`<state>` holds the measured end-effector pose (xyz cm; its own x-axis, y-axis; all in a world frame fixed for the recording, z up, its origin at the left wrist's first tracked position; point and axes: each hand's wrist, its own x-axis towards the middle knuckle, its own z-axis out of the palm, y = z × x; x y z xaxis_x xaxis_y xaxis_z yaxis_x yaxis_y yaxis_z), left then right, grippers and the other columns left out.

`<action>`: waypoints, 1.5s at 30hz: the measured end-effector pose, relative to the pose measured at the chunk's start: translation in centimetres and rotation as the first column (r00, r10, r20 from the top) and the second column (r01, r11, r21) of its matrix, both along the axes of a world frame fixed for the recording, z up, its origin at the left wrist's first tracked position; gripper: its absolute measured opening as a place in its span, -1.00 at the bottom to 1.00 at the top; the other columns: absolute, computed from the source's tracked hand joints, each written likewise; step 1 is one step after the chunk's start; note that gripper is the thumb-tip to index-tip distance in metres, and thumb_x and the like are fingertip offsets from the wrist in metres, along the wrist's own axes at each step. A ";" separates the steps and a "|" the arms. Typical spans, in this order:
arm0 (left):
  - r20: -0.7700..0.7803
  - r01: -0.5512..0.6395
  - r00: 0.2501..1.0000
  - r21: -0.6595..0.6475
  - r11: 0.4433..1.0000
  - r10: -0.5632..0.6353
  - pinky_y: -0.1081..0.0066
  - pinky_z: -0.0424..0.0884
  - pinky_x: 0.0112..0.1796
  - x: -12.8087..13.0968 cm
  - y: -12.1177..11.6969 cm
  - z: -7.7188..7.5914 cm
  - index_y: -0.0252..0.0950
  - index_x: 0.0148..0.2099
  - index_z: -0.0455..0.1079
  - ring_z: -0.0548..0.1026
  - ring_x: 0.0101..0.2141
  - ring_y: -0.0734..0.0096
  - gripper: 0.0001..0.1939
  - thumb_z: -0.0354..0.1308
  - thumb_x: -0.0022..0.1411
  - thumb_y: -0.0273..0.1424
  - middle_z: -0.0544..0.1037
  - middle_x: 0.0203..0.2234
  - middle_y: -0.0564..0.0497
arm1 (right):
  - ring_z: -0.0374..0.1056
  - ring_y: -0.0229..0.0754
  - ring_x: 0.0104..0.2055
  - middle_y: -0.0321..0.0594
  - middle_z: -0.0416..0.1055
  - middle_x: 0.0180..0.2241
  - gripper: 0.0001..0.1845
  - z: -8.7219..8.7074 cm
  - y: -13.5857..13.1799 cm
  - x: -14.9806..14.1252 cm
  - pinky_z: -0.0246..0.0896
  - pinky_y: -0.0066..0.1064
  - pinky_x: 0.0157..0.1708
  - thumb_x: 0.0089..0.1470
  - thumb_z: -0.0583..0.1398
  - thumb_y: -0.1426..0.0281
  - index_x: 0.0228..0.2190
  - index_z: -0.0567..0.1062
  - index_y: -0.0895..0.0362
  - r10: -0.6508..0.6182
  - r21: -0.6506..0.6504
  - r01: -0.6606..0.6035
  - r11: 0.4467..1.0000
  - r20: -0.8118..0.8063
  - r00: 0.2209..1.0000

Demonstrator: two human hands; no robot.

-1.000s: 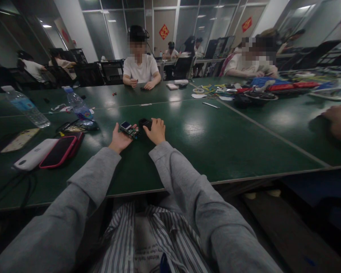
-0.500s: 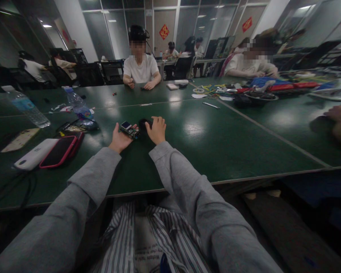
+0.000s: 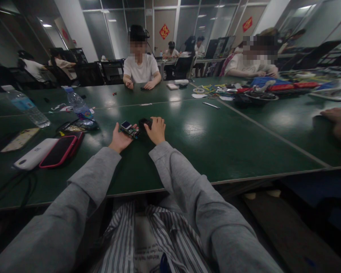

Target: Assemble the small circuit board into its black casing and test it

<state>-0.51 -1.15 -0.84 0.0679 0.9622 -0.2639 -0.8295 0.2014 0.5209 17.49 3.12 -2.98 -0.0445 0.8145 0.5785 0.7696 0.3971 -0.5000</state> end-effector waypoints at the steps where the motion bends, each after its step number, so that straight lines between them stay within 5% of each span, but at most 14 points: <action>1: -0.001 0.000 1.000 0.001 1.000 0.000 0.18 0.47 -0.01 0.0 0.0 0.0 -0.35 0.10 0.38 0.57 -0.08 0.08 -0.36 -0.07 0.32 0.09 0.60 -0.15 -0.25 | 0.17 0.22 0.13 0.11 0.26 0.04 -0.55 0.0 0.0 0.0 0.15 0.10 0.06 0.22 0.15 0.19 0.06 0.33 0.16 0.003 -0.003 -0.003 1.000 -0.003 1.000; 17: 0.007 -0.003 1.000 -0.001 1.000 0.003 0.19 0.47 -0.03 0.0 0.0 0.1 -0.40 0.04 0.41 0.58 -0.12 0.09 -0.36 -0.10 0.34 0.08 0.61 -0.21 -0.26 | 0.22 0.20 0.12 0.16 0.31 0.05 -0.47 -0.9 0.6 0.0 0.21 0.07 0.06 0.12 0.21 0.40 0.12 0.29 0.25 0.045 -0.050 -0.040 0.998 0.093 0.995; 26: 0.002 -0.002 1.000 0.000 1.000 0.002 0.20 0.50 -0.11 0.1 -0.2 0.2 -0.37 0.04 0.41 0.59 -0.16 0.08 -0.36 -0.13 0.35 0.08 0.62 -0.24 -0.24 | 0.21 0.13 0.13 0.08 0.28 0.08 -0.35 1.6 -0.7 -1.3 0.16 0.12 0.13 0.28 0.01 -0.03 0.22 0.16 0.11 0.218 0.282 -0.154 0.947 -0.215 0.952; 32: 0.007 -0.028 1.000 -0.012 1.000 0.028 0.19 0.49 -0.11 0.2 -0.3 0.3 -0.33 0.09 0.41 0.58 -0.21 0.11 -0.39 -0.10 0.35 0.05 0.61 -0.26 -0.19 | 0.24 0.10 0.05 0.04 0.31 0.03 -0.36 1.3 -3.3 -3.4 0.20 0.10 0.10 0.30 -0.05 -0.03 0.23 0.19 0.08 0.332 0.258 -0.283 0.924 -0.175 0.927; 40: -0.002 -0.035 0.999 -0.004 0.999 0.035 0.19 0.45 -0.04 0.2 0.0 -0.1 -0.35 0.13 0.40 0.56 -0.14 0.10 -0.36 -0.10 0.35 0.06 0.60 -0.24 -0.19 | 0.22 0.11 0.06 0.06 0.30 0.03 -0.35 0.5 -3.3 -4.0 0.20 0.09 0.10 0.31 -0.08 -0.03 0.21 0.24 0.13 0.361 0.194 -0.341 0.920 -0.074 0.930; 45: 0.022 -0.029 0.999 0.005 1.000 0.028 0.19 0.44 -0.01 0.0 0.3 -0.3 -0.39 0.18 0.37 0.57 -0.13 0.10 -0.29 -0.12 0.33 0.09 0.60 -0.24 -0.22 | 0.19 0.10 0.13 0.05 0.26 0.07 -0.32 0.9 -3.0 -3.6 0.19 0.08 0.10 0.30 -0.11 -0.09 0.19 0.26 0.11 0.274 0.168 -0.257 0.952 -0.089 0.958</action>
<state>-0.49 -0.87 -1.17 0.0462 0.9651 -0.2579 -0.8463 0.1750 0.5032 13.93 0.10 -2.11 -0.1764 0.6833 0.7085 0.5699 0.6578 -0.4925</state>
